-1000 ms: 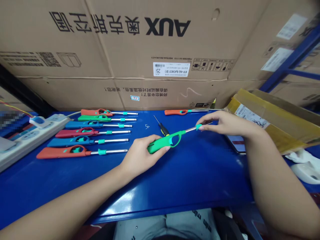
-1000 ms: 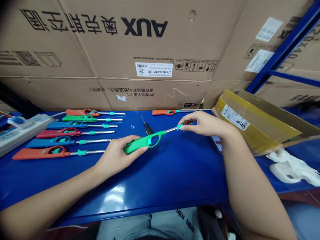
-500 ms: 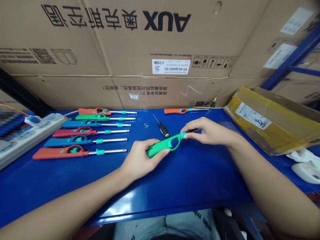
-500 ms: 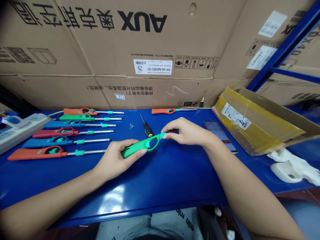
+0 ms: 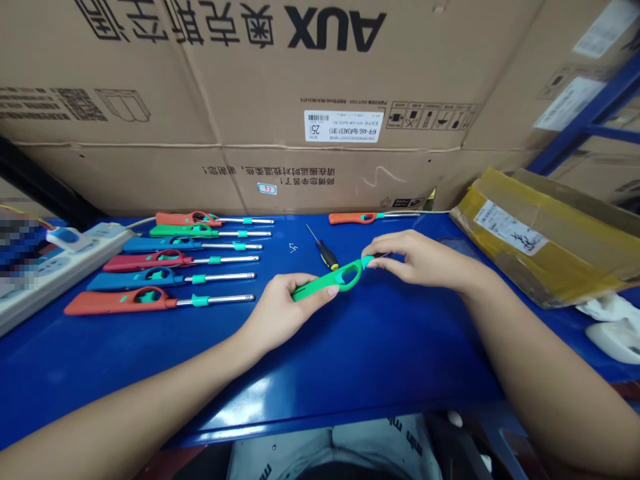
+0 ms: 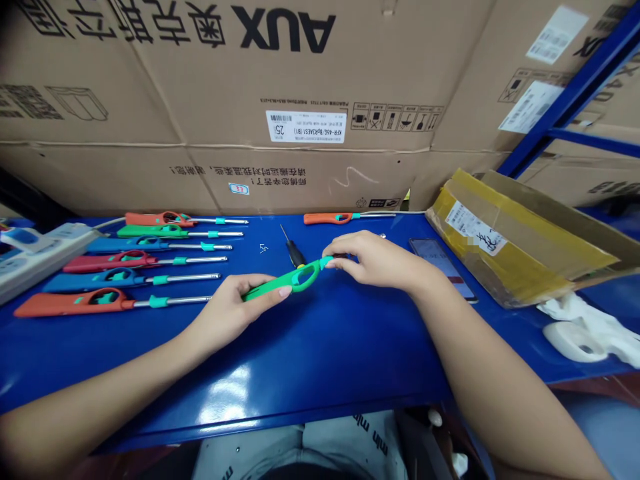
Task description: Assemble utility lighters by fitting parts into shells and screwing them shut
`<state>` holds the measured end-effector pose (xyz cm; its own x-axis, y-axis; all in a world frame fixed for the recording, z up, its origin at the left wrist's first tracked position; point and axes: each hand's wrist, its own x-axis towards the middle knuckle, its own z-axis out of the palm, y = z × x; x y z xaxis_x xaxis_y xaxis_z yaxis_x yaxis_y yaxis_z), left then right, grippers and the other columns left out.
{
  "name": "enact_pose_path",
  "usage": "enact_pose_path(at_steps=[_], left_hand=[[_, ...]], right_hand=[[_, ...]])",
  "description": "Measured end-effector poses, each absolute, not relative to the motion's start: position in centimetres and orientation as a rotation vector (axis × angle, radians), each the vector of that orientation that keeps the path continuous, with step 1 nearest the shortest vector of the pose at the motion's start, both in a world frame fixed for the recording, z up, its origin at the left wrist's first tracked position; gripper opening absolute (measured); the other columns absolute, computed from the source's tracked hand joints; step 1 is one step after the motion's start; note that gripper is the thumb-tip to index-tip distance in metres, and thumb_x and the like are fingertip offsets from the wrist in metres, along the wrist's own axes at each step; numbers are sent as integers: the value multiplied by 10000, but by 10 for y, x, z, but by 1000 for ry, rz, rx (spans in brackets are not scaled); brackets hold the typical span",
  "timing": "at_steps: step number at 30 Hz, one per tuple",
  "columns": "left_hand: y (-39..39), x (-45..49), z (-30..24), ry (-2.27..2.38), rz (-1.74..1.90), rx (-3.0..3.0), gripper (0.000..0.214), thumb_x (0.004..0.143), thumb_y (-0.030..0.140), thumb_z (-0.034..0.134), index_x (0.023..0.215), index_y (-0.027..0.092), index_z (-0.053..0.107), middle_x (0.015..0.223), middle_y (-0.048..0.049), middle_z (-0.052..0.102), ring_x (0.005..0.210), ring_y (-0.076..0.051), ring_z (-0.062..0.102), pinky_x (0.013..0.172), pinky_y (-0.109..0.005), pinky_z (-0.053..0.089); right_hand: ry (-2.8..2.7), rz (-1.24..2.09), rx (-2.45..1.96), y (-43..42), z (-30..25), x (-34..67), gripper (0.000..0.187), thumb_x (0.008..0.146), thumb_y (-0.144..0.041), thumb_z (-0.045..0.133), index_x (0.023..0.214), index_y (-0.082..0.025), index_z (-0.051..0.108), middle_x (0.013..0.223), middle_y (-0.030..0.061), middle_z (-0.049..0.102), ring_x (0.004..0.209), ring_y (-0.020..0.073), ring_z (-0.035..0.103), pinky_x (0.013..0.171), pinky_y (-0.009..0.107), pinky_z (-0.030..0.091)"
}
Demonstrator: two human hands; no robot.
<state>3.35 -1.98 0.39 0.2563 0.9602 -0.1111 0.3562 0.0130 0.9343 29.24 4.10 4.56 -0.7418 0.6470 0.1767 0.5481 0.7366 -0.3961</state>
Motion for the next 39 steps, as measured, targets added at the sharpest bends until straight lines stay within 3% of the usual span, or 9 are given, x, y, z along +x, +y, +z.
enact_pose_path(at_steps=[6,13,18,24,28,32,34,39], left_hand=[[-21,33,4,1251,744,1529,503,747,644,709,852,155,759,583,59,376,537,-84,260,489,-226,191],[-23,32,9,1296,673,1583,512,759,652,688,792,144,741,597,47,379,565,-94,283,506,-236,186],[-24,32,10,1284,666,1590,510,771,652,677,787,144,725,602,47,377,566,-95,284,506,-238,188],[-14,29,-2,1301,614,1714,509,807,647,632,792,146,718,613,43,408,577,-104,320,513,-236,223],[-7,28,-4,1338,579,1897,439,815,606,647,876,181,736,693,28,578,623,-129,463,565,-238,332],[4,29,1,1380,683,2115,390,848,522,641,1084,213,678,874,6,701,715,-165,600,676,-263,434],[16,33,6,1439,698,2215,385,871,509,613,1115,212,635,850,5,698,686,-168,607,658,-269,439],[64,56,21,1420,622,2361,313,850,433,655,1032,187,583,922,-34,715,813,-205,661,707,-283,470]], right_hand=[[-2652,560,-901,43,46,296,220,974,-310,546,1024,-212,736,1035,55,768,923,205,689,846,316,498],[-2684,728,-793,43,43,292,247,977,-280,526,809,-182,679,783,26,689,717,156,596,703,281,443],[-2687,766,-782,41,46,292,267,979,-289,515,790,-179,668,751,18,660,681,147,568,669,274,421],[-2739,711,-895,47,33,291,236,985,-282,514,972,-170,721,928,64,742,806,174,643,750,278,464],[-2773,664,-904,52,26,295,229,987,-291,529,978,-181,730,936,57,745,816,178,664,753,282,493],[-2589,366,-989,52,27,291,284,983,-300,533,1171,-151,684,1246,171,650,1159,294,594,1011,443,429],[-2417,99,-921,47,28,284,335,980,-268,525,1284,-161,617,1331,178,598,1236,292,548,1042,446,417],[-2492,135,-664,31,22,265,208,981,-226,473,991,-176,674,959,85,717,895,204,635,858,331,451]])
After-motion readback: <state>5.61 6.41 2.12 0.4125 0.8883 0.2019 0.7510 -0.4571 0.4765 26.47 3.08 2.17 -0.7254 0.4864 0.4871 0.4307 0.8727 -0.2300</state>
